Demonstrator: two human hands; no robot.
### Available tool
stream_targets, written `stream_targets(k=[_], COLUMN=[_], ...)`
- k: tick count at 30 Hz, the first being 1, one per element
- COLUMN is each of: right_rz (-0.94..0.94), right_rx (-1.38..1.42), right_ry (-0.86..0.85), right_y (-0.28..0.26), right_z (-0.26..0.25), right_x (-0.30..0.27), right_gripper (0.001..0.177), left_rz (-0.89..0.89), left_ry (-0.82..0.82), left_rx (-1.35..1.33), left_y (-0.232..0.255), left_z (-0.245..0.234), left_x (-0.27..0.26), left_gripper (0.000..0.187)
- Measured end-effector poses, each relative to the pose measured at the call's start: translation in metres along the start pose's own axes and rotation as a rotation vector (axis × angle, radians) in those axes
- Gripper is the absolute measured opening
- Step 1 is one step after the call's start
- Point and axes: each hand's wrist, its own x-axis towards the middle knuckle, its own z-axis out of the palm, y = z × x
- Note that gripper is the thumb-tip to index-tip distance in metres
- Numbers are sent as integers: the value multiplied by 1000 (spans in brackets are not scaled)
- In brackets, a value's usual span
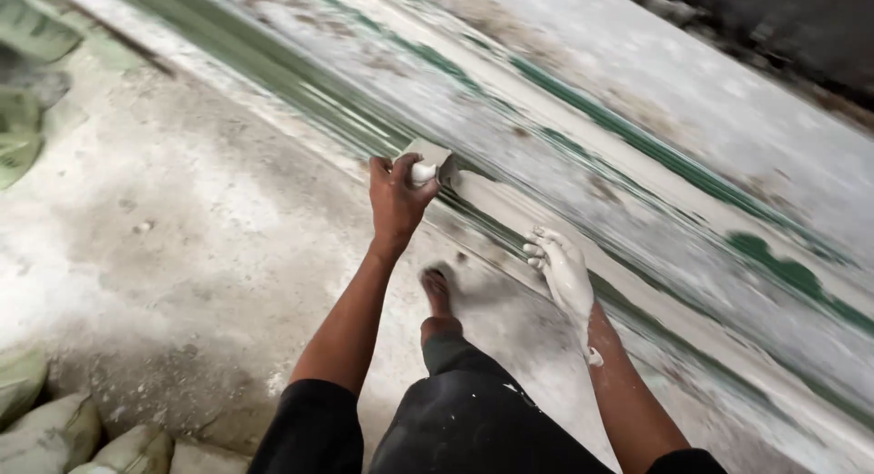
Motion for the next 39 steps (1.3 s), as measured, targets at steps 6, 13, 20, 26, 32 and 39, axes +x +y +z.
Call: stream_targets(k=[6, 13, 20, 26, 32, 39], right_rz=[1, 38, 89, 45, 69, 65], right_rx=[-96, -238, -217, -306, -233, -235], right_ry=[-225, -386, -402, -263, -158, -97], right_y=[-13, -4, 8, 19, 12, 7], right_z=[211, 444, 599, 701, 748, 771], right_x=[141, 295, 395, 466, 507, 525], right_gripper=[34, 32, 26, 26, 26, 23], left_rz=[33, 52, 124, 330, 352, 343], left_ry=[137, 157, 112, 18, -98, -77], left_rx=[88, 204, 356, 524, 546, 553], left_y=[-140, -281, -409, -497, -533, -557], left_z=[-110, -230, -329, -407, -433, -445], left_x=[139, 310, 460, 570, 612, 609], left_gripper=[48, 51, 54, 53, 54, 52])
